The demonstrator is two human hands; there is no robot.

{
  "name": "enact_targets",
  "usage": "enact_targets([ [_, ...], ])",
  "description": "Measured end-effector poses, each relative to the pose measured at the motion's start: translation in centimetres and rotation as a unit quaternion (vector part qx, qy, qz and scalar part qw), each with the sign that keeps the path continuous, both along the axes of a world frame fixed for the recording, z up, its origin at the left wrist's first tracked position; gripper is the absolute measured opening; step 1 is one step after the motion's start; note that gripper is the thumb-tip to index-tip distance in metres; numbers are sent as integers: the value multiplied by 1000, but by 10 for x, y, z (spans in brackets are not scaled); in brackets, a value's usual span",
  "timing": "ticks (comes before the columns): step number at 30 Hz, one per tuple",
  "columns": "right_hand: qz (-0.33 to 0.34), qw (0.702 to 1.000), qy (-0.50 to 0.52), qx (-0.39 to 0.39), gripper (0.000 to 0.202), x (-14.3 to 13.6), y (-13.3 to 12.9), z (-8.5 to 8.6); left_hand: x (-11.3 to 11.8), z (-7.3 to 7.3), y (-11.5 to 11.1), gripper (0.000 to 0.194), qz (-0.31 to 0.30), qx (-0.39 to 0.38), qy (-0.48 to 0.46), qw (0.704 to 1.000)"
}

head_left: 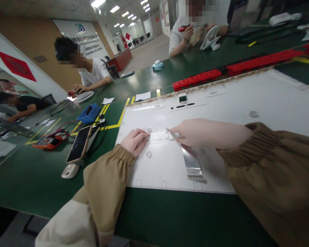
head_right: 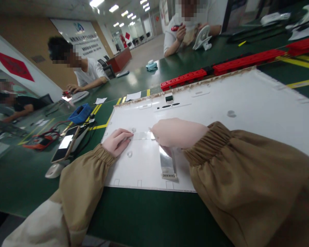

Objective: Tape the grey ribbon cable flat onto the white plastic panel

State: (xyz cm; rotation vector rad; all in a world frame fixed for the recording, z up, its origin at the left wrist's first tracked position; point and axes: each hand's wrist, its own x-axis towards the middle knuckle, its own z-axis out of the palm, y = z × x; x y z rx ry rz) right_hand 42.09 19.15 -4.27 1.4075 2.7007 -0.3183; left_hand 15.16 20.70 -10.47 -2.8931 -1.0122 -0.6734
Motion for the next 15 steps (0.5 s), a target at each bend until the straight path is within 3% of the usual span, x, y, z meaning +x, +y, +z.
enact_targets([
  [6, 1, 994, -28, 104, 21, -9, -17, -2, 2, -1, -1, 23, 1, 7, -3, 1000],
  [8, -5, 995, -43, 95, 21, -16, -23, -5, 2, -1, 0, 23, 2, 10, -3, 1000],
  [13, -45, 996, -39, 61, 52, -30, -25, -7, 2, -1, 0, 23, 4, 5, 2, 1000],
  [15, -51, 997, -41, 30, 54, -30, -21, -4, 2, -2, 0, 23, 5, 6, -2, 1000],
])
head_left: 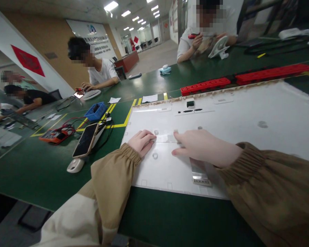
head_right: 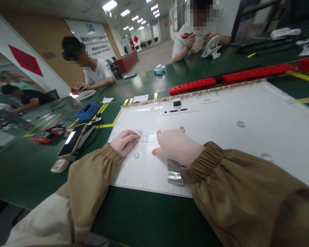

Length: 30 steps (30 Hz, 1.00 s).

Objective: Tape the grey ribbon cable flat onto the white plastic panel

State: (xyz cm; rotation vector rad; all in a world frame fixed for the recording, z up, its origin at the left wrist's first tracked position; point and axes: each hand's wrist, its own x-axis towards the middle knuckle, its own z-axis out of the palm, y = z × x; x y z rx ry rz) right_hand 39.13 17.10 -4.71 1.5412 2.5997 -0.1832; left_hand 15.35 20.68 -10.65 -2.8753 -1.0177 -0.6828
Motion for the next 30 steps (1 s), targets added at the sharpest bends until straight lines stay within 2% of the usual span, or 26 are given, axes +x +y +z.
enact_targets([
  [4, -30, 998, 22, -52, 47, 9, 13, 2, 0, -2, 1, 21, 4, -2, -4, 1000],
  [8, -51, 995, 78, -47, 50, 18, 19, -5, 1, -4, 3, 20, 1, 0, -4, 1000],
  [12, -71, 992, 98, -40, 50, 16, 18, -9, 3, -4, 4, 18, 19, 14, -4, 1000],
  [17, -108, 984, 133, -38, 44, 14, 18, -12, 30, -2, -12, 20, 64, 0, 0, 998],
  [21, -57, 978, 196, -30, 40, 23, 22, -20, 70, -6, -30, 42, 11, -33, -14, 999],
  [23, -32, 975, 218, -23, 38, 28, 23, -24, 85, -10, -34, 51, 5, -47, -24, 999],
  [26, -18, 969, 248, -9, 39, 33, 25, -29, 96, -13, -35, 51, 19, -56, -39, 998],
  [30, 13, 964, 267, -12, 39, 36, 23, -31, 96, -8, -36, 43, 35, -44, -22, 998],
])
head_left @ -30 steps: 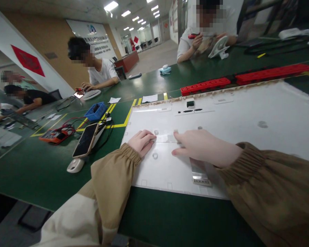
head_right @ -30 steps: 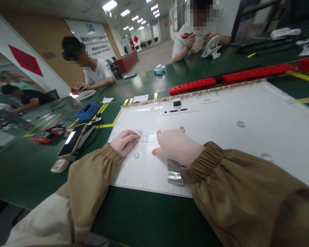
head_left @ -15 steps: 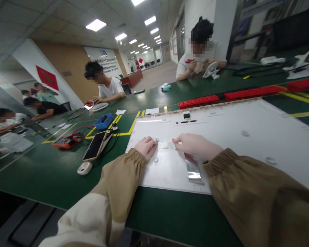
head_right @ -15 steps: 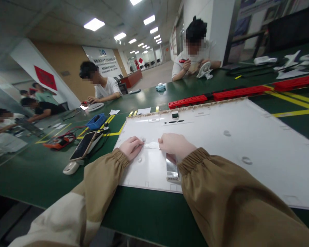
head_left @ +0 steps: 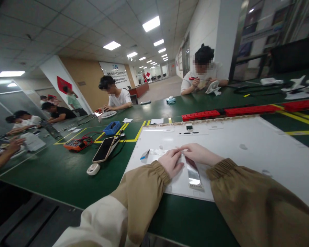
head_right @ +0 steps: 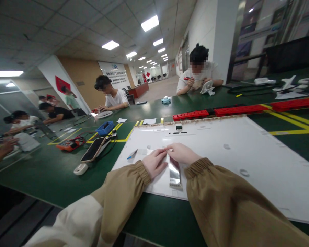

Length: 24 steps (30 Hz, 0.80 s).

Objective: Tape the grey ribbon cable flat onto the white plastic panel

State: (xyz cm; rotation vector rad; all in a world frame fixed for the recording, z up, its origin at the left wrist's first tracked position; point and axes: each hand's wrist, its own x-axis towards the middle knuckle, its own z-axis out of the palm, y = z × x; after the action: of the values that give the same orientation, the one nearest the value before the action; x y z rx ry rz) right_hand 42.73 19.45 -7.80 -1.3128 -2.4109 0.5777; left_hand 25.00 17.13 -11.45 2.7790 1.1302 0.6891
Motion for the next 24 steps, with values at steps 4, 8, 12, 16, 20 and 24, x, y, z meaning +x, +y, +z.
enact_targets([
  [4, -51, 996, -57, 54, 35, -6, -7, -1, 3, 6, -2, 44, 24, 25, 47, 998],
  [8, -132, 973, -146, 123, 28, -19, -18, 1, 7, 6, 0, 40, 57, 37, 66, 995],
  [12, -150, 967, -171, 113, 24, -27, -30, 9, 8, 0, 3, 40, 76, 39, 52, 995],
  [16, -185, 959, -194, 87, 24, -31, -37, 13, 8, 0, 4, 46, 72, 19, 65, 995],
  [20, -176, 955, -221, 91, 27, -36, -38, 14, 5, 6, 6, 46, 56, 50, 60, 995],
  [24, -180, 950, -245, 70, 31, -39, -47, 16, 2, 8, 8, 47, 10, 65, 29, 997],
])
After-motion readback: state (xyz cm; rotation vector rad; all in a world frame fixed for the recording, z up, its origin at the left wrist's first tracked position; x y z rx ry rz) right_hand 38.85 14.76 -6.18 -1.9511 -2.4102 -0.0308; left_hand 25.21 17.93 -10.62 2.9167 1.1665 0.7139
